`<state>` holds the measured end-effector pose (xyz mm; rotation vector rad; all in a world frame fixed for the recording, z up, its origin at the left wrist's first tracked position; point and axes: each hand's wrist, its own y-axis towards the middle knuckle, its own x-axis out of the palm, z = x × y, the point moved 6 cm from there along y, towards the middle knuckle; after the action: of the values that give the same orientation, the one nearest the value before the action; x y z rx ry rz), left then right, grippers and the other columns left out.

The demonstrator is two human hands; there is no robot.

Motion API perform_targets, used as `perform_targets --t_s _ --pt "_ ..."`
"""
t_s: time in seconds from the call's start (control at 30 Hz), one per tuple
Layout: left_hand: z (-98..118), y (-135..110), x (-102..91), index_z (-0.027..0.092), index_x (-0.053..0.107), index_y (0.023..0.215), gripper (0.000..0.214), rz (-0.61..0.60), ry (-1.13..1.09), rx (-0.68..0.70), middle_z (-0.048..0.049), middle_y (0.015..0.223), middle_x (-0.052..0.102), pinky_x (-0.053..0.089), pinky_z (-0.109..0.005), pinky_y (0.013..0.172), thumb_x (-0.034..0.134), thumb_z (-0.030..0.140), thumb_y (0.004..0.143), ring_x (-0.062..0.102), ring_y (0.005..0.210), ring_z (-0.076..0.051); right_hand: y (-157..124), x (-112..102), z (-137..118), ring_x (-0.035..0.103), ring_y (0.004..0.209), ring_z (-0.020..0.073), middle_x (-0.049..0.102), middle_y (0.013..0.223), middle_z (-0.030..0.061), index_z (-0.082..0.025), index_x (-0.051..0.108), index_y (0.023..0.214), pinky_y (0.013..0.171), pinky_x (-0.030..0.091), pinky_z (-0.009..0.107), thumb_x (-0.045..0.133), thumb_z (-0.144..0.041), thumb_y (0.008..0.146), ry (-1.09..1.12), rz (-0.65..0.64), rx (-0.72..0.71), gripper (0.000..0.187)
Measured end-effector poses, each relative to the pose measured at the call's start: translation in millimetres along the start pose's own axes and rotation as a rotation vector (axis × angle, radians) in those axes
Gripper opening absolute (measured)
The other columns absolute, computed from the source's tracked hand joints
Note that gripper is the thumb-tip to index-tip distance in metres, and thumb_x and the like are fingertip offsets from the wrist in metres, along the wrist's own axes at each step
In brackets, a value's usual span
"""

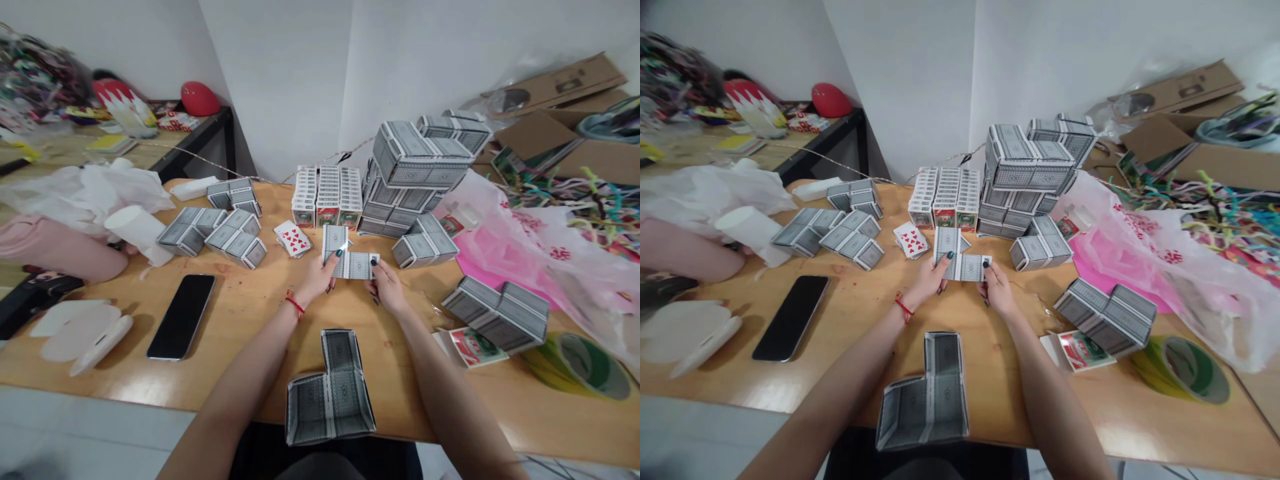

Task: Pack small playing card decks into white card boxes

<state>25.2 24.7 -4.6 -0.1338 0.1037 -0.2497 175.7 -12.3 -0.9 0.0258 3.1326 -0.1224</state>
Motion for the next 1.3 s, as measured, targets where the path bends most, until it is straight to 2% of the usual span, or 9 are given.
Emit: perform_targets --t_s 0.2,0.4,0.5,0.63,0.87,1.07,1.17,1.23,1.3 --pt "-0.6 -1.2 7.5 0.015 0.049 0.075 0.031 -0.118 -0.060 0.078 0.0062 0.043 0.046 0.033 -0.018 0.038 0.048 0.046 0.077 0.042 0.036 -0.007 4.1 -4.6 6.7 0.038 0.028 0.0068 0.046 0.041 -0.0094 -0.023 0.042 0.079 0.028 0.026 0.016 0.044 -0.050 0.079 0.128 0.033 0.032 0.027" --pt "21.0 -12.4 -5.0 0.015 0.063 0.084 0.016 0.115 0.388 0.490 -0.0018 0.069 0.057 0.043 -0.024 0.061 0.052 0.024 0.077 0.053 0.065 -0.011 10.5 -3.6 3.2 0.063 0.066 0.0152 0.065 0.080 0.0009 -0.024 0.050 0.099 0.055 0.050 0.027 0.052 -0.051 0.073 0.490 -0.002 0.043 0.037" --pt "28.1 -18.5 0.7 0.023 0.063 0.101 0.032 0.055 0.513 0.680 -0.0021 0.081 0.057 0.044 -0.024 0.070 0.048 0.010 0.075 0.053 0.075 -0.011 10.6 -1.3 3.0 0.063 0.081 0.0184 0.066 0.093 0.0038 -0.022 0.055 0.103 0.067 0.050 0.031 0.048 -0.053 0.075 0.542 -0.061 0.118 0.042" --pt "27.4 -18.1 3.6 0.025 0.061 0.105 0.043 0.003 0.514 0.735 -0.0025 0.089 0.055 0.045 -0.026 0.074 0.046 0.002 0.072 0.052 0.082 -0.012 9.9 -7.9 5.8 0.064 0.080 0.0175 0.067 0.092 0.0011 -0.023 0.058 0.101 0.071 0.049 0.029 0.060 -0.038 0.071 0.560 -0.006 0.154 0.034" --pt "25.9 -8.6 -5.2 0.024 0.067 0.093 0.054 0.017 0.352 0.675 -0.0027 0.100 0.057 0.044 -0.029 0.085 0.033 -0.007 0.065 0.053 0.094 -0.012 10.4 -7.9 6.5 0.064 0.077 0.0167 0.068 0.088 0.0016 -0.023 0.058 0.101 0.074 0.050 0.031 0.068 -0.030 0.065 0.596 -0.012 0.131 0.038" --pt "17.4 2.9 -19.7 0.018 0.068 0.064 0.036 0.053 0.123 0.405 -0.0036 0.091 0.063 0.043 -0.031 0.082 0.036 0.003 0.063 0.056 0.087 -0.015 8.9 0.6 8.1 0.062 0.062 0.0160 0.067 0.074 0.0015 -0.022 0.055 0.100 0.059 0.051 0.030 0.068 -0.034 0.064 0.494 -0.045 0.132 0.040" --pt "9.6 4.2 -19.3 0.015 0.062 0.052 0.023 -0.104 -0.028 0.270 -0.0050 0.084 0.063 0.044 -0.029 0.071 0.040 0.009 0.055 0.056 0.080 -0.017 8.1 -0.5 9.0 0.061 0.059 0.0149 0.066 0.072 0.0002 -0.023 0.054 0.102 0.055 0.049 0.027 0.067 -0.034 0.063 0.434 0.003 0.120 0.042" --pt "6.9 2.5 -14.0 0.014 0.060 0.055 0.020 -0.263 -0.124 0.219 -0.0047 0.075 0.061 0.043 -0.026 0.063 0.040 0.012 0.052 0.055 0.071 -0.016 7.3 -2.4 8.5 0.059 0.057 0.0138 0.065 0.071 -0.0007 -0.023 0.055 0.100 0.052 0.047 0.025 0.066 -0.034 0.063 0.394 0.045 0.105 0.040" --pt "7.0 1.6 -12.1 0.015 0.058 0.064 0.020 -0.311 -0.237 0.191 -0.0020 0.068 0.057 0.041 -0.024 0.057 0.042 0.015 0.053 0.052 0.063 -0.013 6.1 -1.6 7.0 0.058 0.056 0.0129 0.065 0.071 -0.0011 -0.022 0.056 0.098 0.052 0.045 0.024 0.066 -0.033 0.063 0.367 0.042 0.090 0.038"
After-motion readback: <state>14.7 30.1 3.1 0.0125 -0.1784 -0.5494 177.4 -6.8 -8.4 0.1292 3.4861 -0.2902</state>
